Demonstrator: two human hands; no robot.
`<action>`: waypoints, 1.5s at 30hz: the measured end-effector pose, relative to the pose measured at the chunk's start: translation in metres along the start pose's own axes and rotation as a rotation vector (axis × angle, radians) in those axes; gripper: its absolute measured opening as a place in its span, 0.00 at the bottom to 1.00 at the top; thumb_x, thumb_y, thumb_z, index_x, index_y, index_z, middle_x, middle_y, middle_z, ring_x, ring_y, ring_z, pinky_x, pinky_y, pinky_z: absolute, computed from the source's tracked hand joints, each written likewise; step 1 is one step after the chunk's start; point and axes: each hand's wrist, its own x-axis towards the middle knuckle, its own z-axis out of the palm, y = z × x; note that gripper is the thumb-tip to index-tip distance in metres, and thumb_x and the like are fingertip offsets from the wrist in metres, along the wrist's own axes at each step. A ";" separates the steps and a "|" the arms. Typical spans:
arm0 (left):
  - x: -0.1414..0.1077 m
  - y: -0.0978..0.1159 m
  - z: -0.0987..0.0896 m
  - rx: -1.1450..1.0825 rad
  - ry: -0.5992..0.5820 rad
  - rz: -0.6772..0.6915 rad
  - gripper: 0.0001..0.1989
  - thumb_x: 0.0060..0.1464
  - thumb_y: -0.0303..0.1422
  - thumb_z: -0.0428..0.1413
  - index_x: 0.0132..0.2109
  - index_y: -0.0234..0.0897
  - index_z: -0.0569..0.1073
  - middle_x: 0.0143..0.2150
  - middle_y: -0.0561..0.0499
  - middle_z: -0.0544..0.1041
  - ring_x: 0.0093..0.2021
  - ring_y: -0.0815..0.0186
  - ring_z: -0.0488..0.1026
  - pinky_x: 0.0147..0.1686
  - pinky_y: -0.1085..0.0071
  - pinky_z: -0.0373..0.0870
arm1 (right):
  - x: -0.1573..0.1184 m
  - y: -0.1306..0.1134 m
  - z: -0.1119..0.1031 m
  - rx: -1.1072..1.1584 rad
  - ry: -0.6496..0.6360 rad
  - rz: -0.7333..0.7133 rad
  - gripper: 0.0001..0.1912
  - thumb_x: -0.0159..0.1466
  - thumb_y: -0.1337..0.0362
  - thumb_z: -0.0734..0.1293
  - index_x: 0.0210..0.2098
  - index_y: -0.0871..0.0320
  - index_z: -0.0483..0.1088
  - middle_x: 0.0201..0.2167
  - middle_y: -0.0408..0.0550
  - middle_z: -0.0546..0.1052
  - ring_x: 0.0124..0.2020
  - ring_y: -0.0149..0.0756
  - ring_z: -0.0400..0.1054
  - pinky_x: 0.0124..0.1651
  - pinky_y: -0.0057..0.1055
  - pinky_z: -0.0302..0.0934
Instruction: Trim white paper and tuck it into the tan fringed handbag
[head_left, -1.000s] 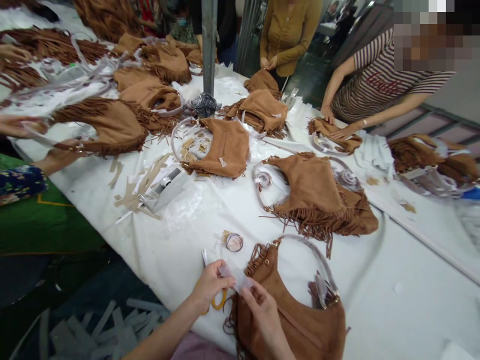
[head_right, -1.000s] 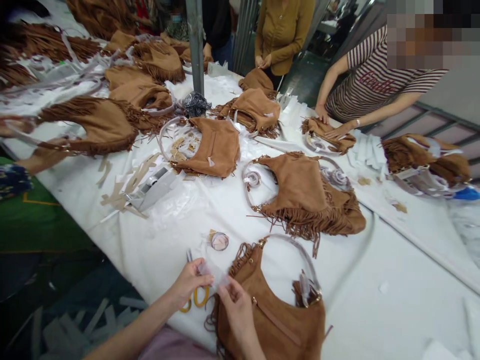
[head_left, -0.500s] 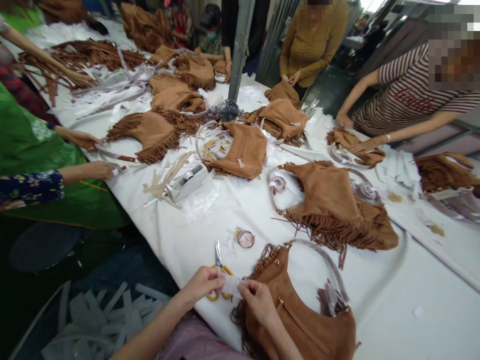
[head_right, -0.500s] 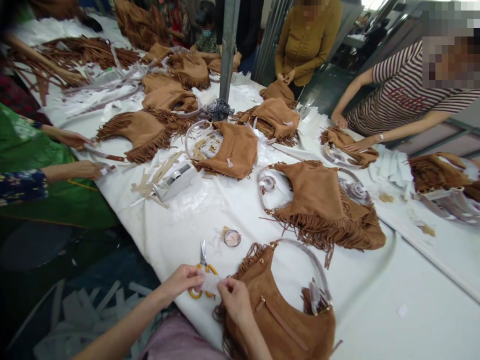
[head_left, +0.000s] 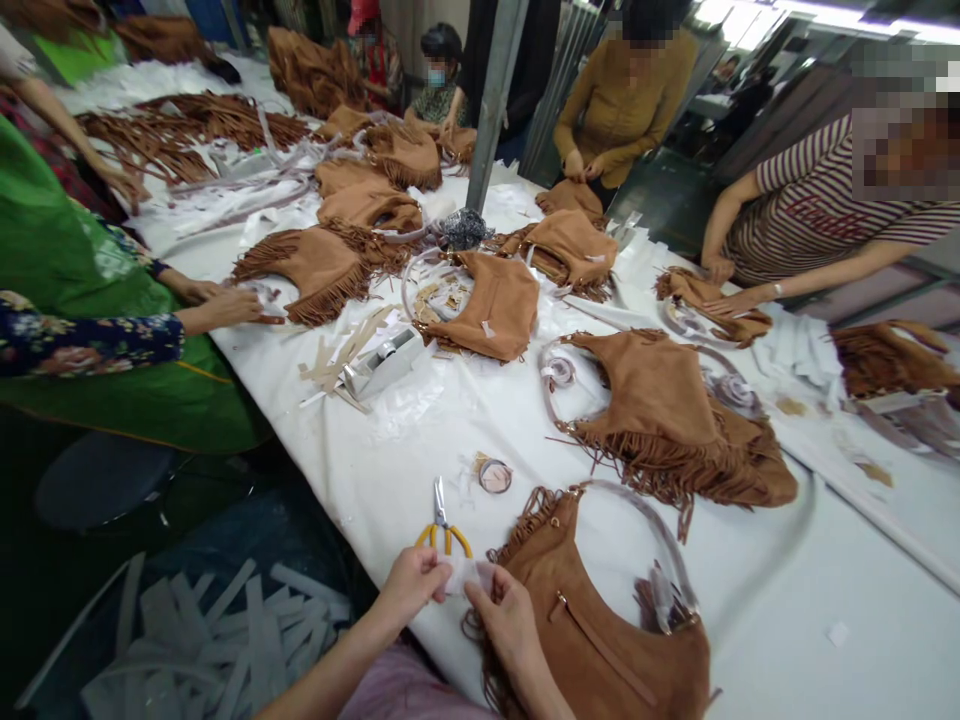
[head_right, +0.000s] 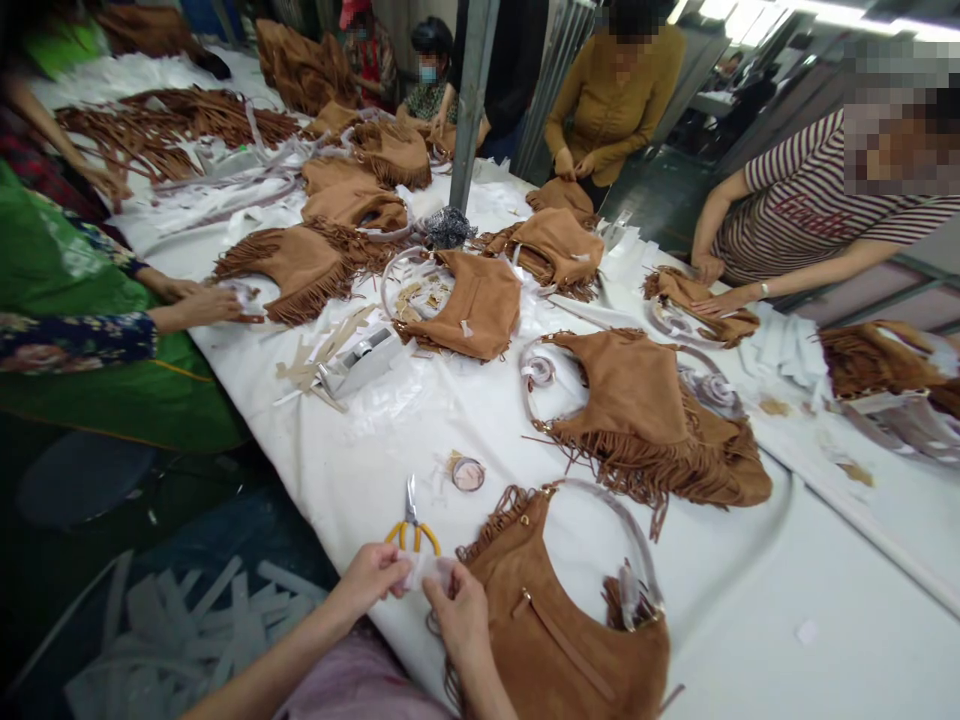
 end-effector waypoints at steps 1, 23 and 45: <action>-0.001 -0.001 0.000 0.008 -0.003 -0.008 0.10 0.43 0.38 0.56 0.27 0.34 0.72 0.21 0.51 0.74 0.20 0.69 0.68 0.18 0.76 0.55 | -0.001 0.001 0.001 -0.007 0.004 0.004 0.19 0.51 0.55 0.68 0.36 0.64 0.73 0.29 0.51 0.76 0.29 0.38 0.69 0.32 0.31 0.62; -0.016 -0.043 -0.042 -0.355 0.333 -0.135 0.22 0.34 0.48 0.62 0.30 0.32 0.74 0.21 0.54 0.69 0.21 0.72 0.63 0.21 0.76 0.54 | 0.024 0.005 0.053 -0.635 0.030 -0.365 0.16 0.64 0.57 0.57 0.44 0.58 0.68 0.34 0.51 0.73 0.32 0.39 0.69 0.37 0.34 0.63; -0.015 -0.010 0.004 -0.378 0.058 0.204 0.21 0.39 0.42 0.63 0.38 0.37 0.65 0.26 0.56 0.70 0.26 0.70 0.66 0.28 0.75 0.60 | -0.010 -0.007 0.020 -0.395 0.084 -0.477 0.13 0.65 0.58 0.59 0.38 0.56 0.74 0.32 0.49 0.77 0.34 0.36 0.71 0.40 0.29 0.66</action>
